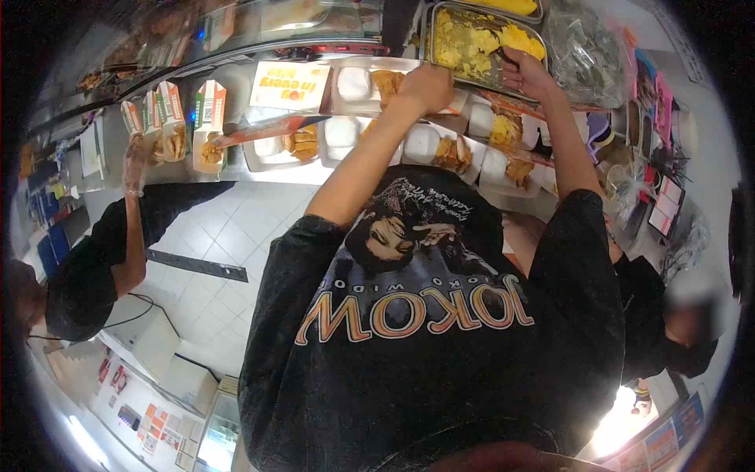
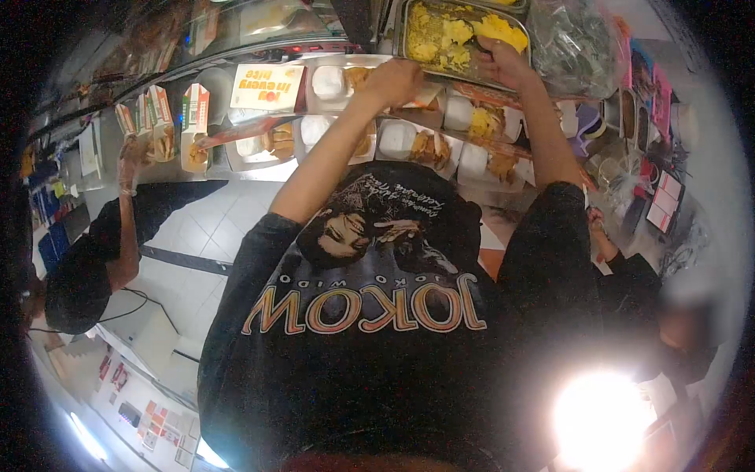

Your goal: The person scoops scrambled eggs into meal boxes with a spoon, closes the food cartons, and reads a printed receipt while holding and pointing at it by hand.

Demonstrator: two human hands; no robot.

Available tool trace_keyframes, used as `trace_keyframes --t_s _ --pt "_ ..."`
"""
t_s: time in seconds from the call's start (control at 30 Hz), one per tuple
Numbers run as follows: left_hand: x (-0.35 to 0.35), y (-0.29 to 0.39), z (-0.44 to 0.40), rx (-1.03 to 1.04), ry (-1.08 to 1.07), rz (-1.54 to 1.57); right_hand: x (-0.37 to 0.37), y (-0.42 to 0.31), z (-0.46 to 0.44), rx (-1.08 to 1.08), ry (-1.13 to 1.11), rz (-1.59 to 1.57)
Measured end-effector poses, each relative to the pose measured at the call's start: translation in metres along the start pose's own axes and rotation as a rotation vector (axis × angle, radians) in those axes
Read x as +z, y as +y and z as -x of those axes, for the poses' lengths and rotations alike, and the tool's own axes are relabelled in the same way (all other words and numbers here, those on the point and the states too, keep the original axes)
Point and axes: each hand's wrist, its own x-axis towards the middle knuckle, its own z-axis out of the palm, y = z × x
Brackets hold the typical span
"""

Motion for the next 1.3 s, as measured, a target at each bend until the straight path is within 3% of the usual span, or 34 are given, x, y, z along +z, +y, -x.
trace_keyframes --t_s 0.1,0.23,0.37,0.43,0.53,0.67,0.83,0.9,1.0,1.07,1.17,1.23,1.3 --pt "-0.054 0.025 0.045 -0.005 0.099 0.225 0.008 -0.007 0.019 -0.037 0.0 -0.069" --pt "-0.077 0.032 0.113 0.184 0.607 0.405 -0.009 -0.002 0.03 -0.143 -0.137 -0.089" --pt "-0.061 0.0 0.194 0.011 0.822 0.329 -0.017 0.004 0.046 -0.169 -0.121 -0.113" --pt "-0.043 -0.024 0.225 -0.113 0.856 0.441 -0.029 0.008 0.05 -0.196 -0.139 -0.163" --pt "-0.02 -0.05 0.257 -0.315 0.779 0.48 -0.032 0.01 0.061 -0.2 -0.125 -0.254" --pt "-0.013 -0.042 0.264 -0.331 0.682 0.534 -0.044 0.006 0.073 -0.225 -0.238 -0.375" --pt "-0.018 -0.012 0.236 -0.16 0.54 0.509 -0.045 0.007 0.104 -0.305 -0.327 -0.505" --pt "-0.032 0.011 0.215 -0.045 0.53 0.499 -0.045 0.007 0.113 -0.309 -0.239 -0.496" --pt "-0.072 0.043 0.155 0.253 0.489 0.396 -0.049 0.007 0.118 -0.309 -0.161 -0.491" --pt "-0.085 0.057 0.1 0.375 0.564 0.124 -0.05 0.008 0.118 -0.313 -0.135 -0.497" --pt "-0.082 0.062 0.052 0.342 0.523 -0.327 -0.051 0.01 0.116 -0.331 -0.174 -0.515" --pt "-0.071 0.051 0.041 0.37 0.326 -0.401 -0.055 0.013 0.116 -0.338 -0.29 -0.543" --pt "-0.061 0.049 0.042 0.411 0.195 -0.444 -0.045 0.012 0.124 -0.317 -0.216 -0.553"
